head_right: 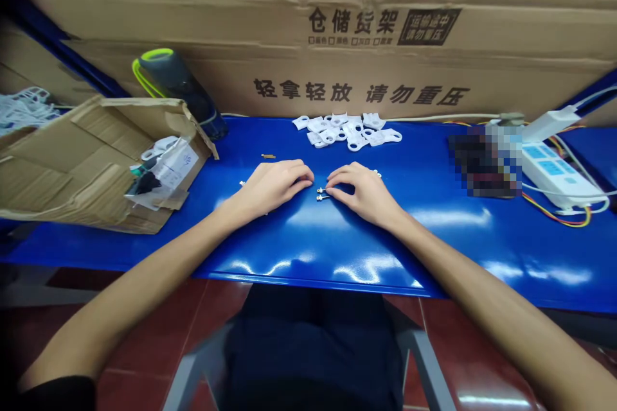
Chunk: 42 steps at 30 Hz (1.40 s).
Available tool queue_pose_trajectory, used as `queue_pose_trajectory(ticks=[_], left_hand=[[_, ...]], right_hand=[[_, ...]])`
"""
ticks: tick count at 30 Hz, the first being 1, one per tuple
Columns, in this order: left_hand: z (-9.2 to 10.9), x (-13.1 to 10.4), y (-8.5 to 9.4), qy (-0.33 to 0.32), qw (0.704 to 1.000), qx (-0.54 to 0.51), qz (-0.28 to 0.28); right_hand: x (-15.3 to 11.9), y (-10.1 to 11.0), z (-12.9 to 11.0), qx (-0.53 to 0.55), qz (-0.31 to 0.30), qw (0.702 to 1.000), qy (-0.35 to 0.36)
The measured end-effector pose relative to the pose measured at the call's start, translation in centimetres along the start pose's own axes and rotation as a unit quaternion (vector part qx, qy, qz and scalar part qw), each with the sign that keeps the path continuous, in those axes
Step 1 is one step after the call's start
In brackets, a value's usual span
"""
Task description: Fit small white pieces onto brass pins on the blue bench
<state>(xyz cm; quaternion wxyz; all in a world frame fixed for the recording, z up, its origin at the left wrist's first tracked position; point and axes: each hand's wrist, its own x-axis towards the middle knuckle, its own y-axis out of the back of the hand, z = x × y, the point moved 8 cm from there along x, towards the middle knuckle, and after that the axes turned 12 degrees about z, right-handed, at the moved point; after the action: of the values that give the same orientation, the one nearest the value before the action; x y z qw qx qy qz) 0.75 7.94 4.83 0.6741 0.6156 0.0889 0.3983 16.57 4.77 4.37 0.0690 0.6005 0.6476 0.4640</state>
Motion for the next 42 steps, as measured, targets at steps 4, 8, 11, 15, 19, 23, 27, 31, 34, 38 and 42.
queue_pose_trajectory(ticks=[4, 8, 11, 15, 19, 23, 27, 31, 34, 38, 42], left_hand=[[0.0, -0.1, 0.0, -0.001, 1.0, 0.015, 0.008], [0.3, -0.2, -0.6, -0.02, 0.999, 0.038, 0.009], [0.4, -0.3, -1.0, -0.029, 0.998, 0.06, 0.003], [0.5, -0.2, -1.0, -0.036, 0.997, 0.074, -0.001], [0.3, -0.2, -0.8, -0.034, 0.997, 0.076, -0.004], [0.4, -0.2, -0.9, -0.029, 0.996, 0.081, -0.008], [0.6, -0.3, -1.0, -0.028, 0.996, 0.09, 0.01], [0.3, -0.6, -1.3, -0.015, 0.997, 0.074, 0.015], [0.3, -0.6, -1.5, -0.019, 0.997, 0.077, 0.004], [0.4, -0.5, -1.5, -0.029, 0.995, 0.099, -0.006], [0.6, -0.4, -1.3, -0.035, 0.994, 0.108, -0.009]], right_hand=[[0.0, -0.1, -0.1, -0.013, -0.016, 1.0, 0.003], [0.0, -0.2, -0.3, -0.034, -0.034, 0.999, 0.008], [0.0, -0.3, -0.4, -0.041, -0.042, 0.998, 0.013], [0.2, 0.3, 0.1, -0.052, -0.032, 0.998, 0.012], [0.8, 2.9, 2.1, -0.148, 0.025, 0.989, -0.016], [0.9, 4.4, 4.3, -0.271, 0.017, 0.962, -0.032], [-0.1, 3.3, 6.1, -0.32, -0.071, 0.944, -0.03], [-1.1, 2.5, 7.5, -0.319, -0.123, 0.938, -0.05], [-1.2, 2.4, 7.5, -0.321, -0.124, 0.938, -0.047], [-1.1, 2.7, 7.0, -0.327, -0.123, 0.936, -0.046], [-1.0, 3.2, 6.3, -0.33, -0.115, 0.936, -0.047]])
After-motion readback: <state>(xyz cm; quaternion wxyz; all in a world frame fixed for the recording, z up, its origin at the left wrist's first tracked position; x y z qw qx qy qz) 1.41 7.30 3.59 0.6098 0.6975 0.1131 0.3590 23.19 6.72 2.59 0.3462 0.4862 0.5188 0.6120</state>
